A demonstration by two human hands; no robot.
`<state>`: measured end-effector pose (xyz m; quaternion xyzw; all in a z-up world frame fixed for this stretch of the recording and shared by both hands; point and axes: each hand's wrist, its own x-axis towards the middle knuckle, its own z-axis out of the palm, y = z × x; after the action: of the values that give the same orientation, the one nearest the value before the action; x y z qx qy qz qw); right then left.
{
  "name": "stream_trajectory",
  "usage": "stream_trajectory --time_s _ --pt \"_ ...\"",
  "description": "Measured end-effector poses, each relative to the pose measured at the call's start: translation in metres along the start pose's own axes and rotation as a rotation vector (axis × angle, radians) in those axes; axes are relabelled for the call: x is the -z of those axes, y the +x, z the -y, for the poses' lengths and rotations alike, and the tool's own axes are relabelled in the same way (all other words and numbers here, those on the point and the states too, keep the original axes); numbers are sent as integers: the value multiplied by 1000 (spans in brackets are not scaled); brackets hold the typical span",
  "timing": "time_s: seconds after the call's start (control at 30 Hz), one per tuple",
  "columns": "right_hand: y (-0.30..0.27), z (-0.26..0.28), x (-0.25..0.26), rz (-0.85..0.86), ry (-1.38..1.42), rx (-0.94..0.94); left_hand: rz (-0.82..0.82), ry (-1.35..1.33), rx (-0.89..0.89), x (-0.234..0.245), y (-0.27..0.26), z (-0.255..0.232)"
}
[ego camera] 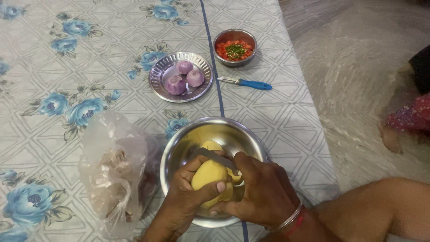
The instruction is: The person peels potatoes using a peeler and places them into a metal bowl. They then use a knife to cut the peeled potatoes into smaller pieces.
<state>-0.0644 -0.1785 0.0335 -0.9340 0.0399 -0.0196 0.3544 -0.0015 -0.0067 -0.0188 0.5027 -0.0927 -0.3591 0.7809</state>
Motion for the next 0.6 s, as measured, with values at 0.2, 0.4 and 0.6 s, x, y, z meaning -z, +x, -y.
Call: stream_trajectory --time_s 0.2,0.4,0.6 --pt "-1 0 -3 -26 31 27 -35 -30 11 -4 -1 2" --pt "0 -2 -8 -29 -7 32 -53 -17 27 -3 -2 1" --pt "2 -2 -17 23 -63 -6 -86 -95 10 -5 -4 3"
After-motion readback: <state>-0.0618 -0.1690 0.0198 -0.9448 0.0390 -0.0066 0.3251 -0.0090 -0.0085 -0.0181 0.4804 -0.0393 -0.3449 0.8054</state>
